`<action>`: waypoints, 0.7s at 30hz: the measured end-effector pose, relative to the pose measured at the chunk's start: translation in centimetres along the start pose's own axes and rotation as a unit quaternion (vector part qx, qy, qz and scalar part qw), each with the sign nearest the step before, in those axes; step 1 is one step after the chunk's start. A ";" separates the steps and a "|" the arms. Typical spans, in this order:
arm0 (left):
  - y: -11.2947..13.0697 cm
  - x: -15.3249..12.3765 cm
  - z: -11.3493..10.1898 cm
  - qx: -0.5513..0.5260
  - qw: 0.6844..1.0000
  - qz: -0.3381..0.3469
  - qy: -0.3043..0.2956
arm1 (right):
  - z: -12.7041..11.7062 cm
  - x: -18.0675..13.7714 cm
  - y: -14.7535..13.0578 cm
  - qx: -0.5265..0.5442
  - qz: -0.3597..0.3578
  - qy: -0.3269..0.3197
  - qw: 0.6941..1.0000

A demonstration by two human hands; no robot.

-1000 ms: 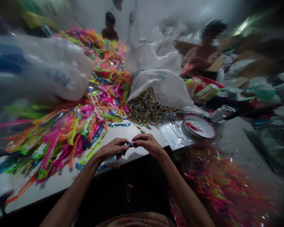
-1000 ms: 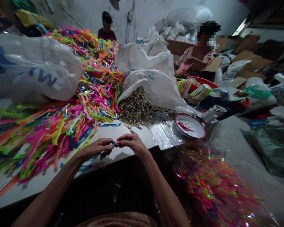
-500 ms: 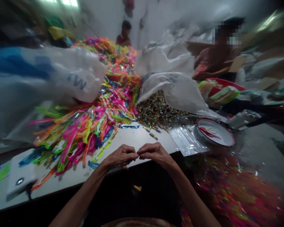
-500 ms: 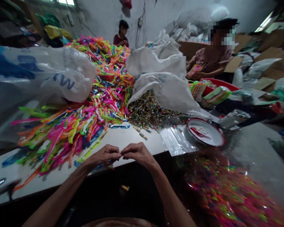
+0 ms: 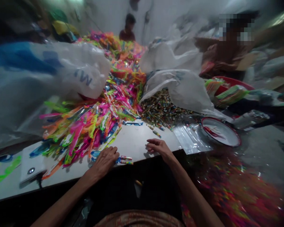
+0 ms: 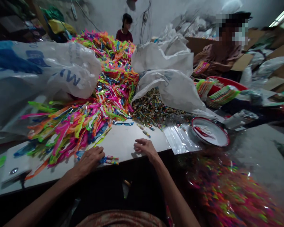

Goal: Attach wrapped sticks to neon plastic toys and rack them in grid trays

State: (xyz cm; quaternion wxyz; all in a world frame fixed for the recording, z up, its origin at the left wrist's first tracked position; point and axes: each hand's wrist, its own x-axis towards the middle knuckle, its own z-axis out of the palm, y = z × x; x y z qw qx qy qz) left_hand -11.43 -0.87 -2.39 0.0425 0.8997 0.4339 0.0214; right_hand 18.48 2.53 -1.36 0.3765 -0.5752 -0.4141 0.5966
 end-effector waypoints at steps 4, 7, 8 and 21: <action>0.6 1.6 -2.4 0.023 0.999 -0.031 0.007 | -0.1 1.3 0.0 -0.025 0.005 0.021 0.999; -0.3 2.4 -7.7 0.057 0.990 -0.122 0.031 | 0.0 2.4 0.0 -0.050 0.015 0.011 0.999; -1.1 2.4 -9.8 0.076 0.982 -0.165 0.040 | 0.0 2.8 0.0 -0.058 0.016 0.011 0.998; -1.0 14.9 -9.0 -0.056 0.989 -0.076 0.116 | -0.7 6.2 -2.9 -0.587 -0.104 0.191 0.779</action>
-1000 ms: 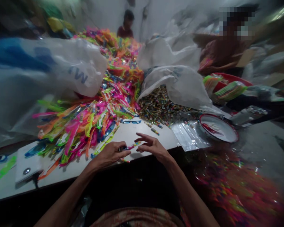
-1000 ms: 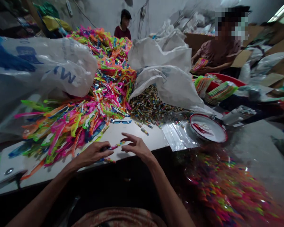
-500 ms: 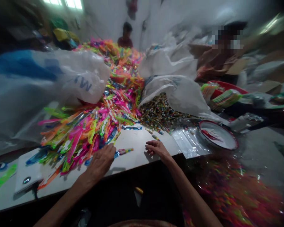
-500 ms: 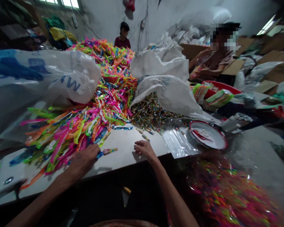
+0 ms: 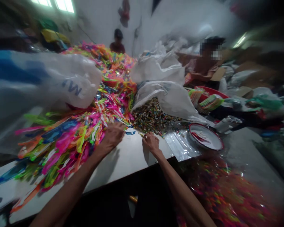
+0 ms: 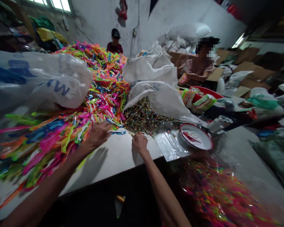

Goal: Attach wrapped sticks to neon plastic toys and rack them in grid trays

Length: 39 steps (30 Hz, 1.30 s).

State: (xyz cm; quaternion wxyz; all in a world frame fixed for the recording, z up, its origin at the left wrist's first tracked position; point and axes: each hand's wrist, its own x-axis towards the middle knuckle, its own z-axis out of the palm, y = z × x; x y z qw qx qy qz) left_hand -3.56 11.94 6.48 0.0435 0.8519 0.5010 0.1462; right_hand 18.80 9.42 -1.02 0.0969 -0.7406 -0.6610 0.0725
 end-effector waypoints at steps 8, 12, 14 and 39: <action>2.1 4.0 10.8 -0.045 0.999 -0.001 -0.019 | 0.1 -0.3 0.2 -0.032 -0.022 -0.030 0.999; 1.5 3.2 11.6 -0.079 0.997 0.004 -0.015 | -0.3 -0.9 1.2 -0.011 -0.016 -0.027 0.999; 1.7 2.7 11.3 -0.101 0.995 0.001 -0.019 | -0.7 -1.3 1.9 0.008 -0.007 -0.039 0.999; 6.3 -7.0 3.8 -0.640 0.727 -0.131 -0.210 | -4.5 -5.9 -0.8 0.609 -0.070 -0.265 0.745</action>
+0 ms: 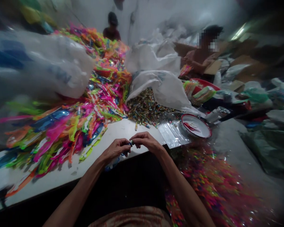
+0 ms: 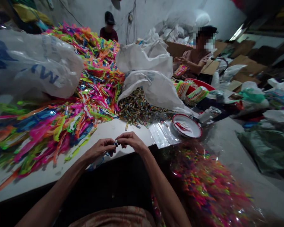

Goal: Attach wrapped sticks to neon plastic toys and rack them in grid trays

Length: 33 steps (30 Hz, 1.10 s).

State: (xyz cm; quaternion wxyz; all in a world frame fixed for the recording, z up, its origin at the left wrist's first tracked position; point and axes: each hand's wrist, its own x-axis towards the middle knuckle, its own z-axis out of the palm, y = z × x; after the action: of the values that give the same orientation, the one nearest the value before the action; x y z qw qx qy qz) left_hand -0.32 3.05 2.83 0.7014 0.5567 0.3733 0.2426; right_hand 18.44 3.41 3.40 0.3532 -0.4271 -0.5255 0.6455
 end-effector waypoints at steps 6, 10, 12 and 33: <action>-0.7 -0.9 -0.3 0.009 1.000 -0.012 -0.024 | 0.2 -0.6 -0.1 0.008 -0.003 -0.034 0.999; -0.5 -1.6 -0.1 0.022 0.999 -0.006 -0.043 | 0.2 -1.0 -0.3 -0.021 -0.011 -0.065 0.998; -0.2 -2.1 0.1 0.021 0.998 -0.014 -0.050 | 0.3 -1.2 -0.6 -0.034 -0.012 -0.085 0.996; 7.8 -2.6 -12.2 0.680 0.578 0.122 0.434 | -3.5 7.1 2.5 -0.493 0.045 0.304 0.814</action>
State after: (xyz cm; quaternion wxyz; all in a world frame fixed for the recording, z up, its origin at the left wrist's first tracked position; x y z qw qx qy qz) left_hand -10.99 10.45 9.72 -0.1652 0.7389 0.6173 0.2138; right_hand 18.92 10.71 -0.64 0.2078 -0.7415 -0.6193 0.1530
